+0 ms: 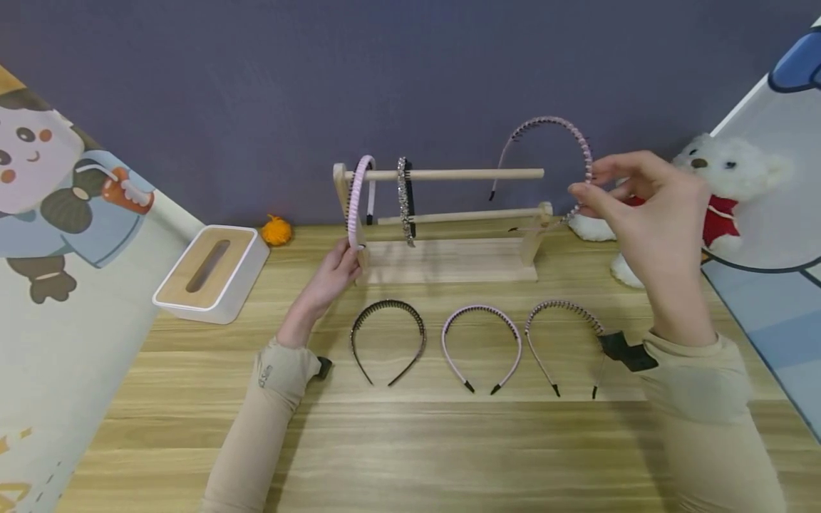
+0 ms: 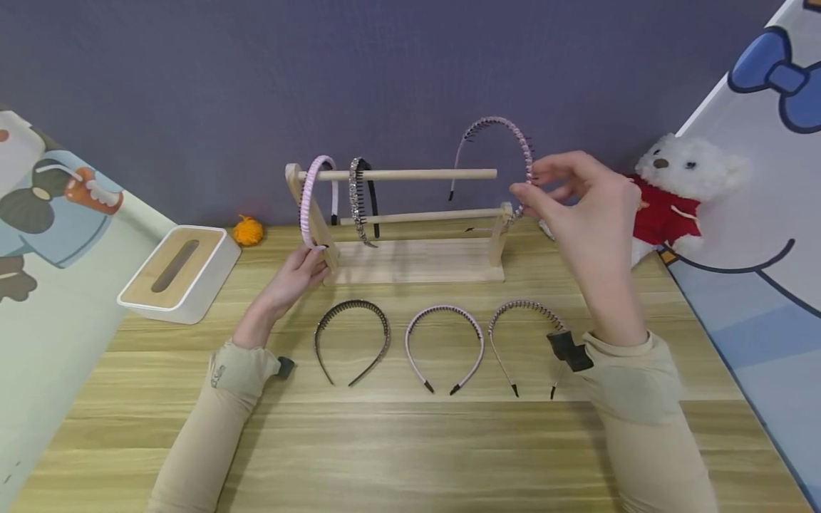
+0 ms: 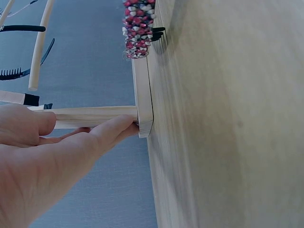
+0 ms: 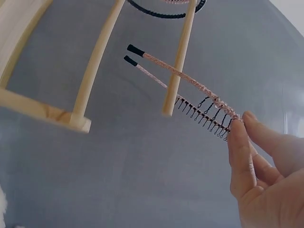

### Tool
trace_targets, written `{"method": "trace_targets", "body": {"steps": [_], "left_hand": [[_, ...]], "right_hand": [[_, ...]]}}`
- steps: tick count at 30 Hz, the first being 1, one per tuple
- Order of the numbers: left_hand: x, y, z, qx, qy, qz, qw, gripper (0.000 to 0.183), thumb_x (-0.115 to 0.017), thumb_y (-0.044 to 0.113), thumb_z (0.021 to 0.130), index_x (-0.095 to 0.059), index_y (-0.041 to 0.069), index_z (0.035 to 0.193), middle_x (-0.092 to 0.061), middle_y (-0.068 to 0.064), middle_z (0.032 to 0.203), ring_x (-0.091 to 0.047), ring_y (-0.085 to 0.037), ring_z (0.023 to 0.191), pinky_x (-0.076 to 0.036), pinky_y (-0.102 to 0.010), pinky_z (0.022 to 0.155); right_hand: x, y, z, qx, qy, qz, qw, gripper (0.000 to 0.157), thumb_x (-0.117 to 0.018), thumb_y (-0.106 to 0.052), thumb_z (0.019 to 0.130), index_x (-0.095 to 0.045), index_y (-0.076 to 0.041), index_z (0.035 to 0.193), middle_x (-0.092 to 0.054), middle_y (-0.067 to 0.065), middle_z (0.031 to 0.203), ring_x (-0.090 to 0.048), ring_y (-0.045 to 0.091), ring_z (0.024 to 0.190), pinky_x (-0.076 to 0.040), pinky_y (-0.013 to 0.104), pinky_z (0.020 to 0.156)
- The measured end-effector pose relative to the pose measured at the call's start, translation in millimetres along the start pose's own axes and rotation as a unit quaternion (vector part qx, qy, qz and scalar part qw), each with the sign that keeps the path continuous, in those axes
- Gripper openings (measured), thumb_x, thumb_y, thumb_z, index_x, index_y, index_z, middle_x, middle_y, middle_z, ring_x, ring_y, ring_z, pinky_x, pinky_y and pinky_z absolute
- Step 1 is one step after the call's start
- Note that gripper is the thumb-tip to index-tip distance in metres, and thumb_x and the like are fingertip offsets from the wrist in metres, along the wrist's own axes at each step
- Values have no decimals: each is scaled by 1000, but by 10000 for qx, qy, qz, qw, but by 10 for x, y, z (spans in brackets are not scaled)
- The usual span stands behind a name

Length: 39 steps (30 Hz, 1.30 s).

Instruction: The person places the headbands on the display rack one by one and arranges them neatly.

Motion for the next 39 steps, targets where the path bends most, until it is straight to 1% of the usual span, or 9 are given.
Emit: {"method": "trace_targets", "body": {"steps": [7,11,14,18,21,24,29,33,39], "left_hand": [[-1,9,-8,-39,-8,64,10000,33,-31,17,120,-38,-6,142,-36,-7,91,-32,-11,73,-34,-27,68],[-3,22,-10,-45,-16,84,10000,35,-31,17,120,-37,-6,145,-36,-6,90,-31,-11,72,-33,-26,67],[-2,31,-11,-26,-7,103,9999,37,-31,17,120,-36,-7,148,-35,-4,88,-30,-11,72,-33,-25,67],[6,27,-8,-11,1,102,9999,40,-31,17,120,-35,-8,150,-35,-4,87,-31,-11,72,-33,-26,67],[15,8,-2,-26,-16,118,9999,41,-30,17,120,-35,-9,151,-37,-6,90,-32,-11,72,-33,-26,67],[13,-8,-8,-27,-24,120,9999,37,-31,17,120,-37,-9,146,-38,-8,92,-32,-11,73,-34,-27,67],[3,-19,-19,-29,-17,48,10000,28,-31,16,120,-40,-4,136,-37,-7,92,-32,-12,74,-33,-27,67],[6,-22,-11,-85,-44,11,10000,27,-31,16,120,-39,-4,136,-37,-6,91,-32,-11,73,-32,-26,66],[9,-17,1,-107,-61,-11,9999,34,-31,16,120,-37,-9,143,-37,-7,92,-32,-11,73,-32,-26,65]], "right_hand": [[-162,-85,29,47,-147,111,9998,26,-89,-6,89,-79,1,112,-67,-24,81,-64,-6,63,-42,13,54],[-243,-132,41,185,-242,166,9994,24,-89,-8,90,-78,2,108,-67,-27,80,-66,-7,62,-40,15,53],[-311,-164,49,282,-317,278,9987,23,-89,-8,89,-78,3,106,-71,-25,83,-66,-6,63,-45,14,58],[-418,-202,58,467,-385,318,9977,23,-90,-8,89,-77,4,104,-78,-7,89,-66,-5,64,-50,14,63],[-504,-222,63,668,-407,203,9967,24,-90,-9,89,-77,4,103,-78,8,91,-64,-7,65,-48,14,63],[-587,-227,64,808,-430,101,9957,24,-90,-11,89,-77,5,102,-76,14,93,-60,-9,66,-47,14,63],[-721,-236,61,1026,-476,51,9936,23,-91,-11,87,-76,4,96,-75,13,93,-55,-12,66,-45,12,63],[-825,-264,59,1177,-544,36,9916,23,-91,-9,87,-75,4,95,-75,13,92,-52,-14,66,-44,13,62],[-950,-307,53,1162,-686,115,9908,22,-91,-11,87,-76,2,96,-73,10,92,-58,-1,66,-45,15,61]]}}
Point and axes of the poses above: each hand's wrist, its own z-axis towards the middle knuckle, its own x-axis out of the back of the hand, y = z × x, the point moved 2 cm from there along z, towards the middle knuckle
